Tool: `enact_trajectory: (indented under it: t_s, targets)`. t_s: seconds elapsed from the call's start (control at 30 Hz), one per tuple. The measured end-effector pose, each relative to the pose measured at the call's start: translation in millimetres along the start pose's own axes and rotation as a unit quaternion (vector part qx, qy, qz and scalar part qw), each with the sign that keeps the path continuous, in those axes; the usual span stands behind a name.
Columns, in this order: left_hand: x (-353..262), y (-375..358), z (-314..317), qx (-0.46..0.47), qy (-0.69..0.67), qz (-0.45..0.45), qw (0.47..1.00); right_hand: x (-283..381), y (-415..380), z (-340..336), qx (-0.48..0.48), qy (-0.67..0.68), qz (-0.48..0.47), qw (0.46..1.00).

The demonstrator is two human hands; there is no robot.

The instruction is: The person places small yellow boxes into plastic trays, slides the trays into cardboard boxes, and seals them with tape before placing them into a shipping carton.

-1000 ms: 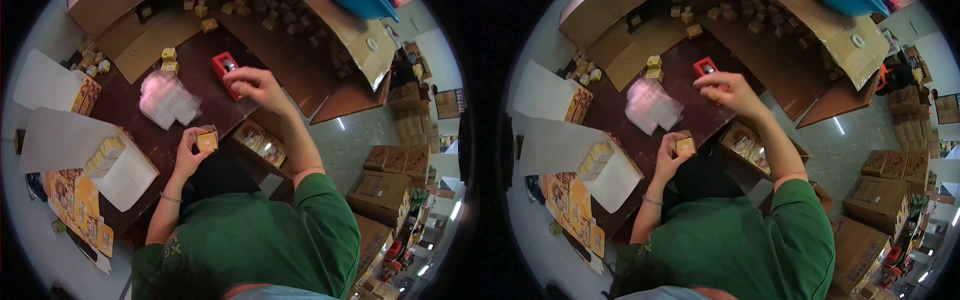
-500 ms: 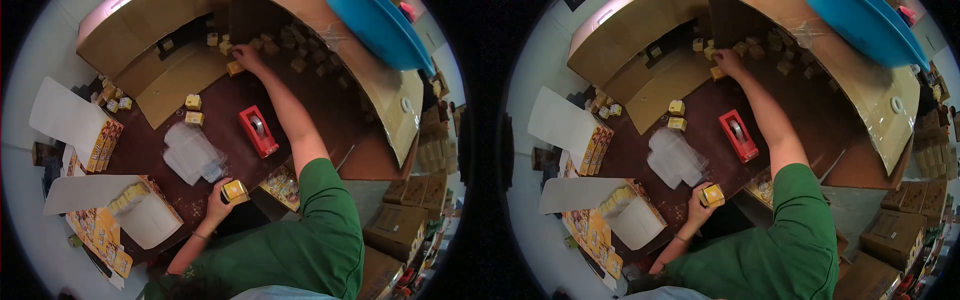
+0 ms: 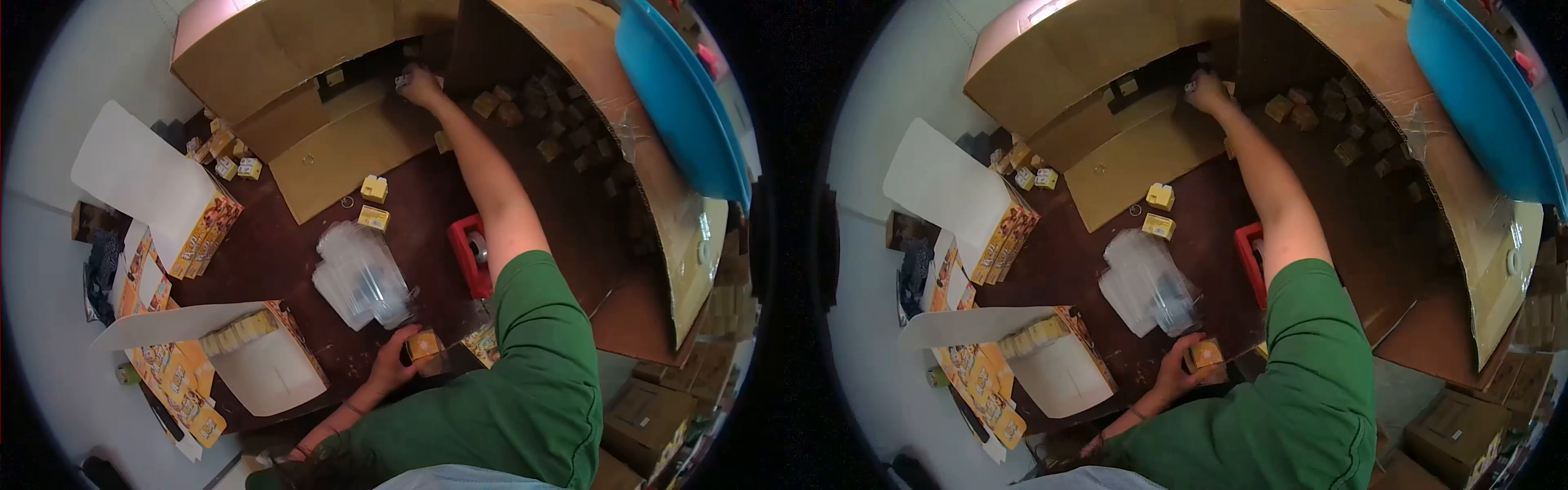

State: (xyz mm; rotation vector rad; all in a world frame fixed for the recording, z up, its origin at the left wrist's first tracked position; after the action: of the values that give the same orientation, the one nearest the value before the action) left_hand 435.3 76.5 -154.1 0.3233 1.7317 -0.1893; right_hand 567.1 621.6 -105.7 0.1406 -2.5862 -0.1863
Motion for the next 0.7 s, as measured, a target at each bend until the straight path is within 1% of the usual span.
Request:
enact_trajectory:
  t_s: [0.03, 0.07, 0.1, 0.13, 0.2, 0.23, 0.27, 0.3, 0.37, 0.4, 0.43, 0.47, 0.5, 0.57, 0.6, 0.67, 0.7]
  targets:
    - [-1, 1, 0, -0.006, 0.020, 0.009, 1.000, 0, -7, -11, 0.018, 0.121, 0.007, 0.992]
    - [-5, 3, -1, -0.017, 0.026, 0.035, 0.999, -3, -18, -15, 0.087, 0.213, 0.043, 0.972]
    - [-10, 4, -3, -0.026, 0.033, 0.058, 0.997, 0, -45, -24, 0.154, 0.302, 0.084, 0.937]
    - [-10, 4, -3, -0.033, 0.035, 0.061, 0.997, 5, -74, -33, 0.215, 0.389, 0.125, 0.887]
    - [-7, 4, -3, -0.026, 0.029, 0.051, 0.998, 15, -131, -52, 0.267, 0.503, 0.109, 0.815]
    - [-6, 4, -2, -0.025, 0.030, 0.010, 0.999, 23, -162, -62, 0.289, 0.560, 0.101, 0.770]
    - [-7, 5, -2, -0.030, 0.041, 0.034, 0.998, 29, -197, -73, 0.280, 0.608, 0.127, 0.732]
    - [-7, 4, -3, -0.045, 0.072, 0.057, 0.995, 34, -230, -79, 0.270, 0.634, 0.148, 0.710]
    - [-21, 6, -6, -0.058, 0.059, 0.075, 0.994, 38, -293, -83, 0.244, 0.683, 0.189, 0.662]
    - [-27, 6, -8, -0.066, 0.065, 0.090, 0.992, 41, -324, -80, 0.228, 0.722, 0.185, 0.627]
    - [-26, 6, -8, -0.069, 0.053, 0.109, 0.990, 41, -357, -77, 0.213, 0.733, 0.206, 0.613]
    - [-18, 3, -8, -0.083, 0.047, 0.110, 0.989, 43, -386, -75, 0.199, 0.742, 0.226, 0.599]
    - [-15, 1, -9, -0.085, 0.037, 0.095, 0.991, 43, -413, -68, 0.183, 0.767, 0.251, 0.562]
    - [-14, -3, -10, -0.074, 0.026, 0.093, 0.993, 39, -453, -53, 0.156, 0.792, 0.211, 0.552]
    - [-15, -5, -12, -0.074, 0.032, 0.095, 0.992, 38, -470, -46, 0.123, 0.781, 0.219, 0.572]
    - [-9, -15, -16, -0.064, 0.027, 0.086, 0.994, 29, -494, -26, 0.032, 0.757, 0.185, 0.625]
    - [-10, -21, -20, -0.068, 0.035, 0.082, 0.994, 26, -500, -23, 0.003, 0.719, 0.163, 0.675]
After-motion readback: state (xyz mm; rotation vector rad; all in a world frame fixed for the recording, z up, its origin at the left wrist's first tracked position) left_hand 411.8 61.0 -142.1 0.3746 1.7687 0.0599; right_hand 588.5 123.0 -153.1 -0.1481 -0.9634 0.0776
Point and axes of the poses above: each hand's wrist, its own y-axis towards the middle knuckle, its own z-axis out of the palm, x = y × z, the point moved 6 cm from there along y, towards the middle knuckle, and after that the axes turned 7 degrees about z, right-handed, at the moved point
